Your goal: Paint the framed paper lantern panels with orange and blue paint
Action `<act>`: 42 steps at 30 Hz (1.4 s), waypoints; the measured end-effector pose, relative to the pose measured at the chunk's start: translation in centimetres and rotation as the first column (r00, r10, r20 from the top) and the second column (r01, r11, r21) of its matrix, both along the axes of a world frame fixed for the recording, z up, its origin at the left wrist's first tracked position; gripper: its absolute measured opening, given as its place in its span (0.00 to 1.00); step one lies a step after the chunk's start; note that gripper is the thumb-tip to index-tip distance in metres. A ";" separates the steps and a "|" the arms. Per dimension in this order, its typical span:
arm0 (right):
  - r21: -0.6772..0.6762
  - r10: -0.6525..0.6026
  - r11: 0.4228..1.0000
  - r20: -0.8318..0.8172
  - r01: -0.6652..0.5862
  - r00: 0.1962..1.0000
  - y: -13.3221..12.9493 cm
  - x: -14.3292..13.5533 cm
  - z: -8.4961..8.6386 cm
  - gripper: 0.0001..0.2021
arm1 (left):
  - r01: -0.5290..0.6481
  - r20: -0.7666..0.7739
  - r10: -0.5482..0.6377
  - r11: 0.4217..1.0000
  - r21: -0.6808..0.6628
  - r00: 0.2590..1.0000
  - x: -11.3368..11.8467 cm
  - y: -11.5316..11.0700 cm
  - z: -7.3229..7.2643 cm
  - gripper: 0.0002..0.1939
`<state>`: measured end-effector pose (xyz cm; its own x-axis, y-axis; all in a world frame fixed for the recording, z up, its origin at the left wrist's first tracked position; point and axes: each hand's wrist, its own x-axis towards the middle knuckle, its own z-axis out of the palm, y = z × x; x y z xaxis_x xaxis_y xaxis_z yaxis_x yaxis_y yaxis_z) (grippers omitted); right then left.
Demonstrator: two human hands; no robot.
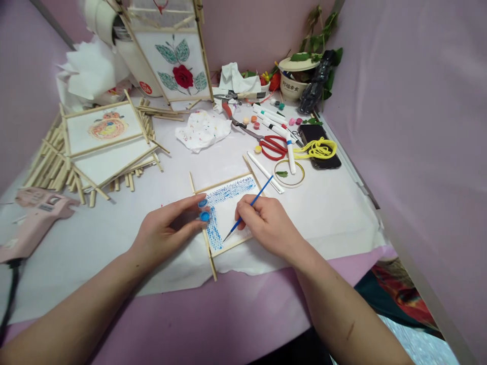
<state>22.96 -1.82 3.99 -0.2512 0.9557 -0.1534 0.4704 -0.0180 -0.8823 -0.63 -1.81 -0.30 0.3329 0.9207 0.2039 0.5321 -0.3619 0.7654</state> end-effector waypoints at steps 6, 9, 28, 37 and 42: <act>-0.006 -0.022 1.000 0.050 0.023 0.999 0.0 0.1 0.0 0.16 | -0.023 0.011 0.023 0.999 -0.028 1.000 0.1 0.0 0.3 0.24; -0.007 -0.066 0.998 0.016 0.066 0.998 0.0 0.2 0.0 0.16 | -0.044 0.028 0.046 0.996 -0.073 0.999 0.2 0.1 0.6 0.24; 0.222 -0.100 0.941 -0.533 0.253 0.840 1.3 1.6 -0.8 0.07 | 0.016 0.559 0.251 0.903 -0.429 0.790 -0.2 1.1 1.4 0.25; 0.678 0.252 0.726 -0.109 -0.113 0.962 -1.1 0.6 -0.7 0.16 | -0.004 0.319 0.109 0.949 -0.314 0.942 -0.2 0.2 0.7 0.24; 0.695 0.253 0.694 0.009 -0.188 0.967 -0.9 0.0 -0.9 0.17 | -0.002 0.240 0.067 0.966 -0.260 0.968 -0.4 0.1 0.6 0.24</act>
